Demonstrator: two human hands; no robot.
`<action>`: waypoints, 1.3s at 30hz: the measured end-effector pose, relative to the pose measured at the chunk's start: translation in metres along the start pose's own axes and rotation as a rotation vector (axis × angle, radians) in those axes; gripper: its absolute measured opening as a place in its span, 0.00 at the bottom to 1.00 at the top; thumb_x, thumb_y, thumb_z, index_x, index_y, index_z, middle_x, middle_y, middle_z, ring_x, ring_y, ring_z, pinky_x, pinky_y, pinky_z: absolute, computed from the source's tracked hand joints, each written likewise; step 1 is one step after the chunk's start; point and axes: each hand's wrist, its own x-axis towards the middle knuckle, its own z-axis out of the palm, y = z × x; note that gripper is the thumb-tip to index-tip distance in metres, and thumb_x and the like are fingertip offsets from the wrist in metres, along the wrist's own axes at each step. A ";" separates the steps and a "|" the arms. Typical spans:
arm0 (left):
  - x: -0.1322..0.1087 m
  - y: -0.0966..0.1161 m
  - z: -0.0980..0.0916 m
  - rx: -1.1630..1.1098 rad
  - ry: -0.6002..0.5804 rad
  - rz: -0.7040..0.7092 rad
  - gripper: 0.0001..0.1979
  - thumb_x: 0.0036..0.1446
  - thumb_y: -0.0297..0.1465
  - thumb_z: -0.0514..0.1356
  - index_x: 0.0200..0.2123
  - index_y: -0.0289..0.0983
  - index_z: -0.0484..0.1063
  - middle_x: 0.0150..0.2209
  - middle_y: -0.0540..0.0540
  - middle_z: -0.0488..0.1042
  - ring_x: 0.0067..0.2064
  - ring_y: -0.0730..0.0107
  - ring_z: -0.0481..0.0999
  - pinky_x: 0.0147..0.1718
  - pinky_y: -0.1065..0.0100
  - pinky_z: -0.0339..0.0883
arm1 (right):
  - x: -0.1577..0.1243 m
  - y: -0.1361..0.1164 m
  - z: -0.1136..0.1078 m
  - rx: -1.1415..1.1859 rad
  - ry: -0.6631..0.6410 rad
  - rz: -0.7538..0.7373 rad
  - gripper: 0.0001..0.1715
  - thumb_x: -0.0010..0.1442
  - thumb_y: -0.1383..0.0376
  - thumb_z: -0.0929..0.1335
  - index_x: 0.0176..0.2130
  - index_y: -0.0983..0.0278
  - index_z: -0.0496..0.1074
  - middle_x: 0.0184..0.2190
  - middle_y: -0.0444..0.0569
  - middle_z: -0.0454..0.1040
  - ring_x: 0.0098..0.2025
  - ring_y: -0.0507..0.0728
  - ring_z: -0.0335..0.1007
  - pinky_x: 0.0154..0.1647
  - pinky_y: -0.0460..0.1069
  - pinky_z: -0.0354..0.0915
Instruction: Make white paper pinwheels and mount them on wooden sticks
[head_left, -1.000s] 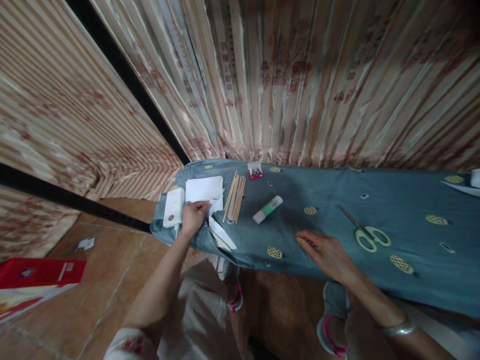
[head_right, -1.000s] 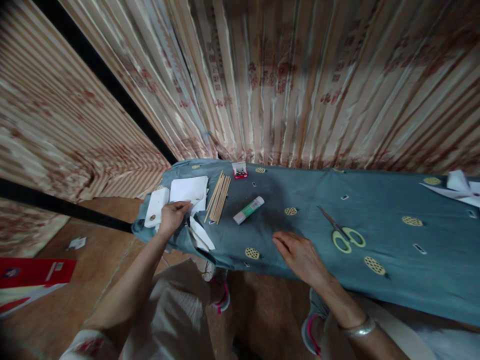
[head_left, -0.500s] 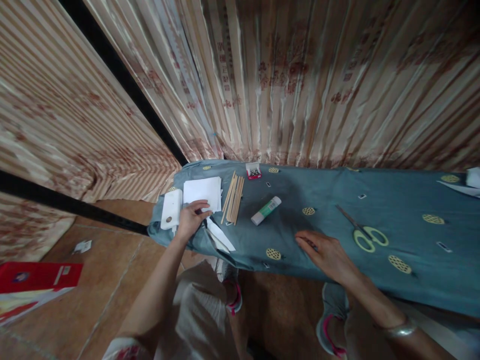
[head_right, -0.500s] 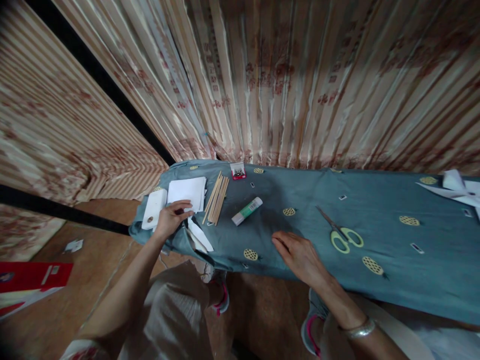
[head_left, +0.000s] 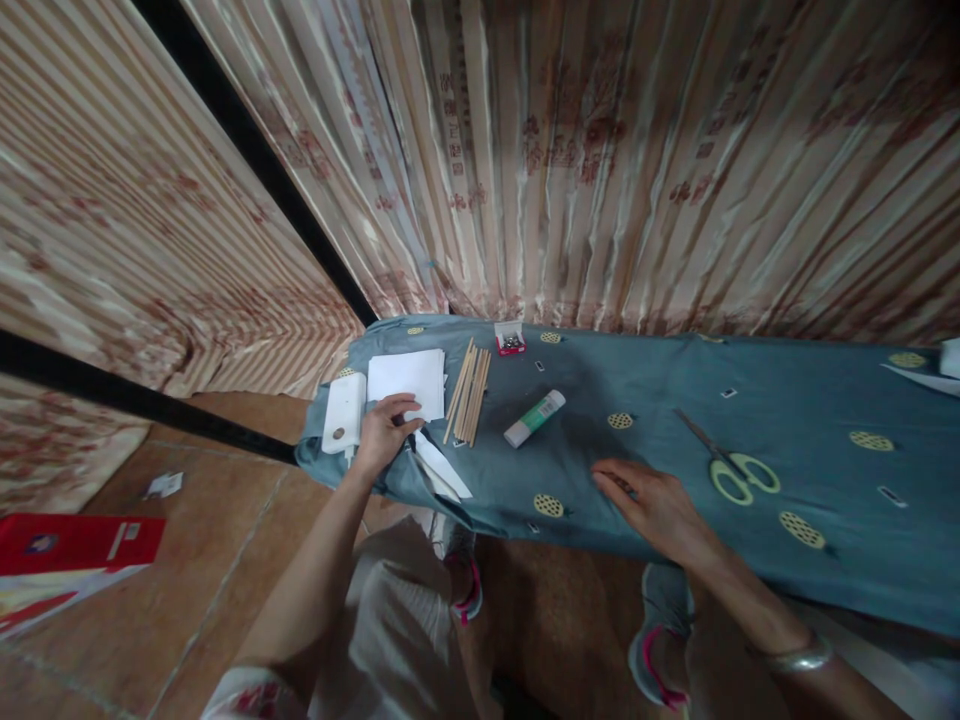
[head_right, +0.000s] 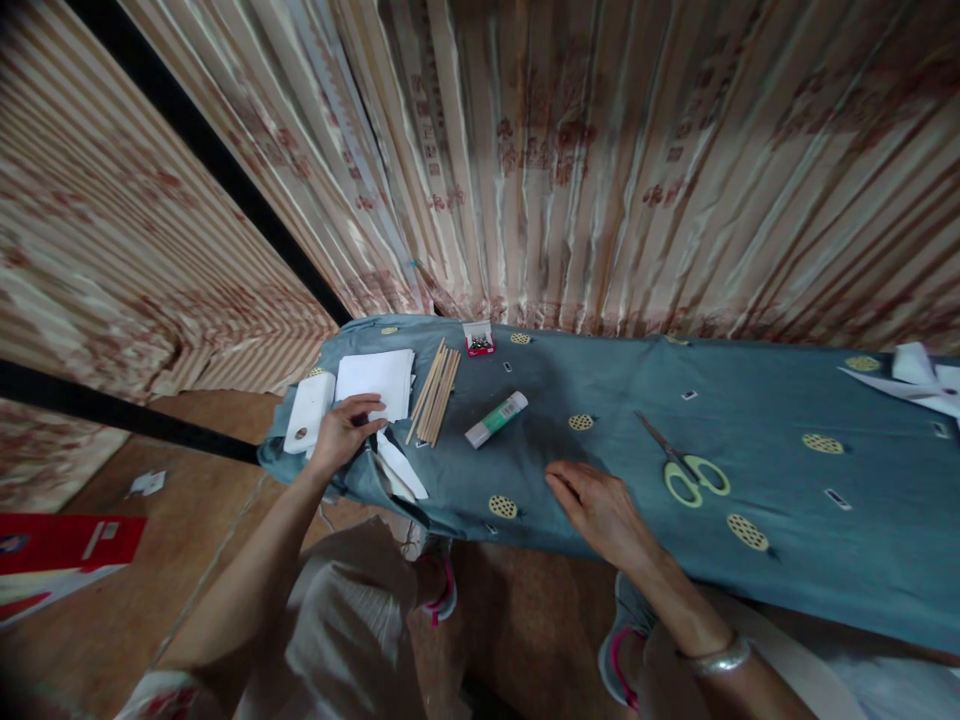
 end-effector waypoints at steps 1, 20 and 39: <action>0.000 -0.001 0.000 -0.015 0.002 -0.004 0.10 0.45 0.34 0.67 0.33 0.37 0.79 0.47 0.42 0.77 0.43 0.61 0.77 0.44 0.61 0.71 | 0.000 0.000 0.000 -0.002 0.001 -0.007 0.15 0.67 0.60 0.60 0.39 0.60 0.74 0.36 0.48 0.80 0.37 0.57 0.78 0.40 0.50 0.71; 0.003 -0.007 0.000 -0.115 -0.005 -0.034 0.08 0.43 0.34 0.68 0.29 0.39 0.80 0.46 0.43 0.78 0.46 0.59 0.77 0.51 0.57 0.69 | -0.002 0.004 0.002 0.000 -0.004 -0.019 0.14 0.68 0.59 0.60 0.40 0.60 0.73 0.36 0.47 0.80 0.37 0.56 0.78 0.39 0.50 0.69; 0.000 -0.009 0.002 -0.064 0.006 0.007 0.08 0.46 0.34 0.66 0.31 0.39 0.80 0.46 0.43 0.78 0.46 0.58 0.77 0.49 0.58 0.70 | -0.001 -0.001 0.001 0.007 -0.002 -0.034 0.14 0.67 0.60 0.60 0.40 0.61 0.73 0.35 0.47 0.80 0.36 0.56 0.78 0.39 0.49 0.70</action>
